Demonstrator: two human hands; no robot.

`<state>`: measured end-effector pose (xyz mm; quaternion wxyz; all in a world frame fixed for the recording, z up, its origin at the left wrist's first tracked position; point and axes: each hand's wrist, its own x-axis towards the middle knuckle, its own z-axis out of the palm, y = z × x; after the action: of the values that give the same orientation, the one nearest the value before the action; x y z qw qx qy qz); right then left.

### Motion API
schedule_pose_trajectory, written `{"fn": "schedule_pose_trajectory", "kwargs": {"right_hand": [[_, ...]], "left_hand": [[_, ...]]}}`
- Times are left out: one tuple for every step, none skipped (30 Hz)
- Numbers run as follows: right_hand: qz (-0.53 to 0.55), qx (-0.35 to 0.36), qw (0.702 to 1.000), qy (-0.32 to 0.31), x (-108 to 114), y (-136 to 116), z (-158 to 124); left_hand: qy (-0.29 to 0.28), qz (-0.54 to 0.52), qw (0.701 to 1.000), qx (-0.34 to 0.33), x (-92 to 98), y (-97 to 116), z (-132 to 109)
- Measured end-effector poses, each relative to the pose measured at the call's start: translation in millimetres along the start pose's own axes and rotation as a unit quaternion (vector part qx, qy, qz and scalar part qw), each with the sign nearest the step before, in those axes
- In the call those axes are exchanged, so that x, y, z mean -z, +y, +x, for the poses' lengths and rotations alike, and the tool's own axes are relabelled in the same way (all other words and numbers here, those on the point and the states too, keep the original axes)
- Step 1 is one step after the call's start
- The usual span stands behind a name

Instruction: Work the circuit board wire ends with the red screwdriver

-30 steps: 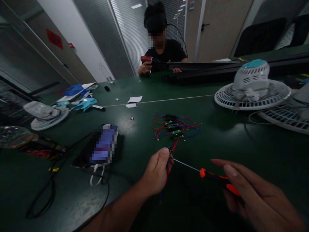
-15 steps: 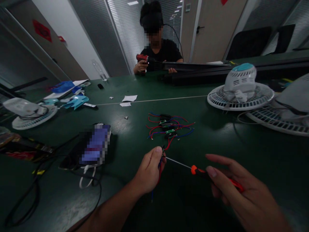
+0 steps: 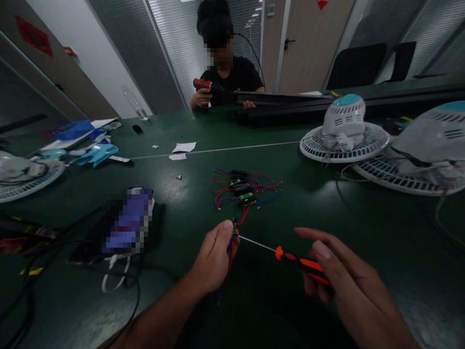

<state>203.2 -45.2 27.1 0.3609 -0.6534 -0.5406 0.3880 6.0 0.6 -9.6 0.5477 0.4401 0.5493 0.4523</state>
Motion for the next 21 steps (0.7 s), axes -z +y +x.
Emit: {"fn": "schedule_pose_trajectory", "kwargs": {"right_hand": [[-0.004,-0.009,1.0,-0.001,-0.5,0.5,0.0],[-0.009,-0.014,1.0,-0.003,-1.0,0.8,0.0],[-0.014,-0.011,1.0,-0.007,-1.4,1.1,-0.1],[-0.019,-0.005,1.0,-0.011,-1.7,1.2,-0.1],[-0.023,0.004,1.0,-0.014,-1.9,1.2,-0.2],[-0.025,0.015,0.999,-0.014,-1.8,1.0,-0.3],[-0.028,0.025,0.999,-0.011,-1.6,0.7,-0.3],[-0.032,0.034,0.999,-0.009,-1.4,0.3,-0.2],[-0.035,0.043,0.998,-0.007,-1.0,0.0,0.0],[-0.038,0.051,0.998,-0.003,-0.7,-0.2,0.2],[-0.041,0.055,0.998,-0.003,-0.5,-0.3,0.3],[-0.041,0.06,0.997,0.002,-0.3,-0.3,0.5],[-0.041,0.06,0.997,0.002,-0.1,-0.2,0.5],[-0.041,0.059,0.997,0.005,0.0,-0.1,0.5],[-0.04,0.057,0.998,0.008,0.0,0.0,0.4],[-0.039,0.055,0.998,0.009,-0.1,-0.1,0.4],[-0.036,0.055,0.998,0.011,-0.2,-0.3,0.4],[-0.033,0.055,0.998,0.012,-0.5,-0.6,0.6],[-0.03,0.053,0.998,0.012,-0.8,-1.1,1.0],[-0.027,0.051,0.998,0.012,-1.1,-1.5,1.3],[-0.025,0.048,0.998,0.01,-1.4,-1.8,1.7]], "left_hand": [[0.001,0.0,1.0,-0.002,0.3,-0.2,-0.1],[0.0,0.001,1.0,-0.004,0.6,-0.2,-0.2],[-0.001,0.004,1.0,-0.005,0.8,-0.1,-0.3],[-0.004,0.008,1.0,-0.006,1.0,0.2,-0.4],[-0.005,0.012,1.0,-0.008,1.2,0.6,-0.5],[-0.007,0.014,1.0,-0.009,1.2,1.2,-0.7],[-0.009,0.017,1.0,-0.009,1.1,1.9,-0.9],[-0.009,0.019,1.0,-0.009,1.0,2.6,-1.1],[-0.008,0.019,1.0,-0.007,0.8,3.4,-1.3],[-0.007,0.021,1.0,-0.004,0.6,4.1,-1.5],[-0.007,0.023,1.0,-0.001,0.5,4.6,-1.6],[-0.007,0.025,1.0,0.0,0.4,4.9,-1.7],[-0.006,0.023,1.0,0.0,0.3,5.0,-1.7],[-0.005,0.019,1.0,0.0,0.3,4.8,-1.6],[-0.005,0.014,1.0,0.002,0.2,4.5,-1.5],[-0.005,0.008,1.0,0.005,0.1,4.0,-1.3],[-0.002,0.002,1.0,0.008,0.1,3.6,-1.2],[-0.001,-0.002,1.0,0.012,-0.1,3.2,-1.1],[0.002,-0.006,1.0,0.013,-0.2,2.9,-1.0],[0.004,-0.007,1.0,0.015,-0.4,2.9,-0.9],[0.006,-0.007,1.0,0.016,-0.6,3.1,-1.0]]}}
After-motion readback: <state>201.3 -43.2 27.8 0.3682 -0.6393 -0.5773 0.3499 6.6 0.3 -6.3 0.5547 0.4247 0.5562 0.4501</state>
